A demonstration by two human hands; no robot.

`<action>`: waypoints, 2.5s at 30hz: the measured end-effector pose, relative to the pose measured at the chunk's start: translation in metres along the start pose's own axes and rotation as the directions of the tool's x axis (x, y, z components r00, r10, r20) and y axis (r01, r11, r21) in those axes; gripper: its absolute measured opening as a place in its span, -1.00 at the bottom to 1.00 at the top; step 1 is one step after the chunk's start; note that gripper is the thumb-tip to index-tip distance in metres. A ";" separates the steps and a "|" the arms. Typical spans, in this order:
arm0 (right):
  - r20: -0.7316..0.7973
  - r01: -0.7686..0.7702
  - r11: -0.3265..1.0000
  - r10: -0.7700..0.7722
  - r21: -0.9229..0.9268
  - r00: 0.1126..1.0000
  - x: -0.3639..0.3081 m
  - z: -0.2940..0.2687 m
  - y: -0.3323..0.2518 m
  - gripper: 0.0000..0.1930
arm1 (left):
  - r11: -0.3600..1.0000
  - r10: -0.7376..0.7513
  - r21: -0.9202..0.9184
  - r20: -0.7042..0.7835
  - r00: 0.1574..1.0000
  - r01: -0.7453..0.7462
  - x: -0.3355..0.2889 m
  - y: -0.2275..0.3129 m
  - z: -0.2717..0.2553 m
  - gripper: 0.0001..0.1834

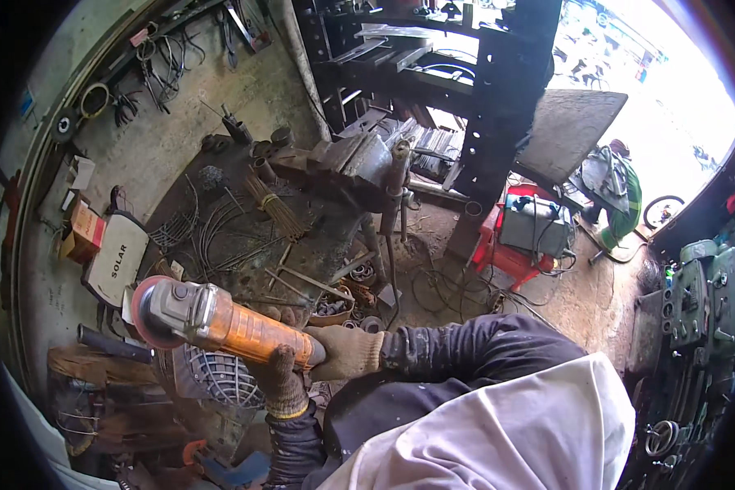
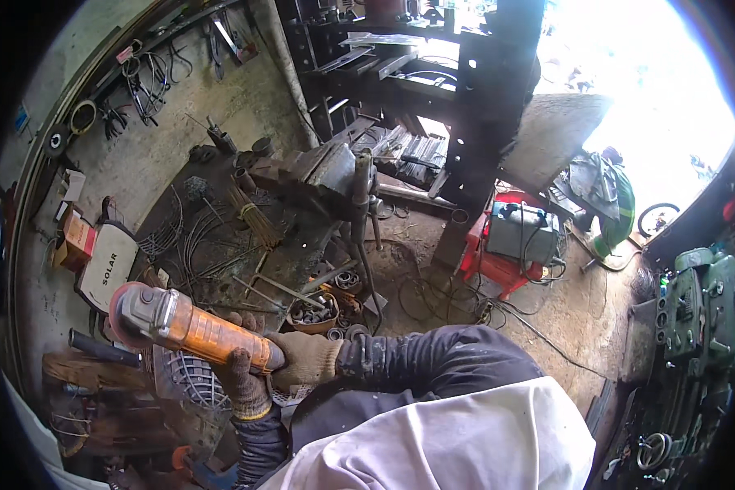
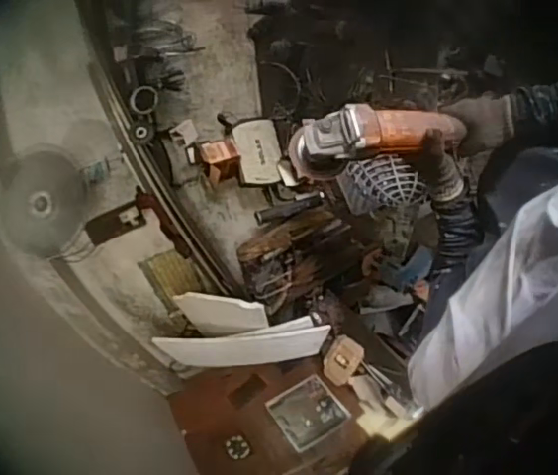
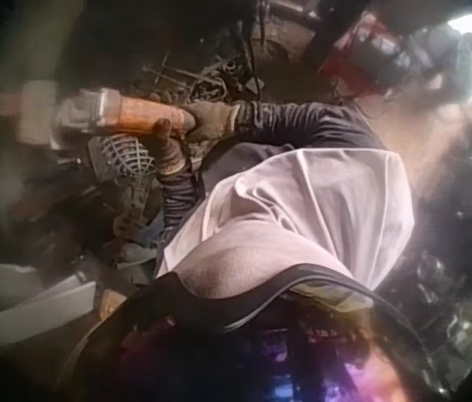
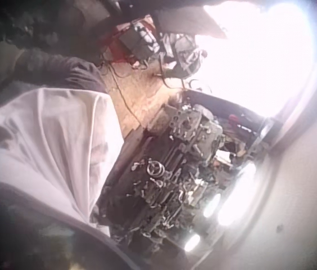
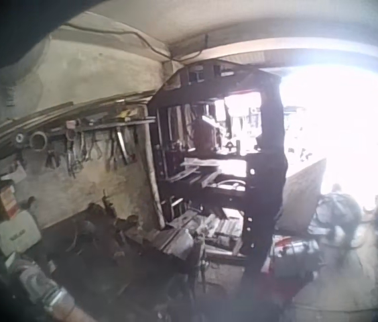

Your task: The person uses an angle grinder to cut and smooth the edges of a curved metal wire guard and then uses a welding tool to fuse segments together.

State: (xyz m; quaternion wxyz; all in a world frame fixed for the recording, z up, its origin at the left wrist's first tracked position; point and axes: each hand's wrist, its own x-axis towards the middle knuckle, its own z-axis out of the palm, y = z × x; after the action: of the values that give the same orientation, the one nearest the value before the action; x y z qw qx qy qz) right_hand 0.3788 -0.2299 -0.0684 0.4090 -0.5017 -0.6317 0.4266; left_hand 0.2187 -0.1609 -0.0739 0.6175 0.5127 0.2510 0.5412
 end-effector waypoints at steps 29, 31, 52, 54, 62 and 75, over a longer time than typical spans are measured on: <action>-0.351 -0.222 0.971 0.240 0.091 0.905 -0.040 0.000 -0.012 -0.14 | 0.907 -0.278 0.418 0.491 0.826 0.056 -0.051 0.008 0.000 -0.25; -0.337 -0.195 0.966 0.242 0.169 0.910 -0.048 0.003 -0.013 -0.16 | 0.727 -0.341 0.676 0.507 0.791 -0.120 -0.051 0.037 -0.012 -0.38; -0.267 -0.598 0.801 0.572 -0.020 0.776 -0.127 0.031 0.013 -0.19 | -0.208 0.314 0.891 0.452 0.835 -0.404 0.062 0.086 -0.163 -0.54; -0.241 -0.577 0.816 0.553 -0.039 0.798 -0.113 0.048 0.003 -0.21 | -0.281 0.346 0.855 0.514 0.785 -0.436 0.049 0.103 -0.162 -0.57; -0.217 -0.628 0.776 0.604 -0.058 0.766 -0.086 0.086 0.002 -0.32 | -0.217 0.346 0.817 0.577 0.740 -0.535 0.022 0.103 -0.161 -0.63; -0.152 -0.587 0.799 0.569 -0.132 0.808 -0.061 0.107 -0.004 -0.18 | -0.335 0.193 0.669 0.738 0.646 -0.664 0.022 0.118 -0.181 -0.61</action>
State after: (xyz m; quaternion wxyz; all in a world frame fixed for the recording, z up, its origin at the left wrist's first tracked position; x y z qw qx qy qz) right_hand 0.2869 -0.3043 -0.1026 0.2467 -0.7257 -0.4605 0.4477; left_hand 0.0202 -0.0882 -0.0241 -0.1961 0.9134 0.2286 0.2739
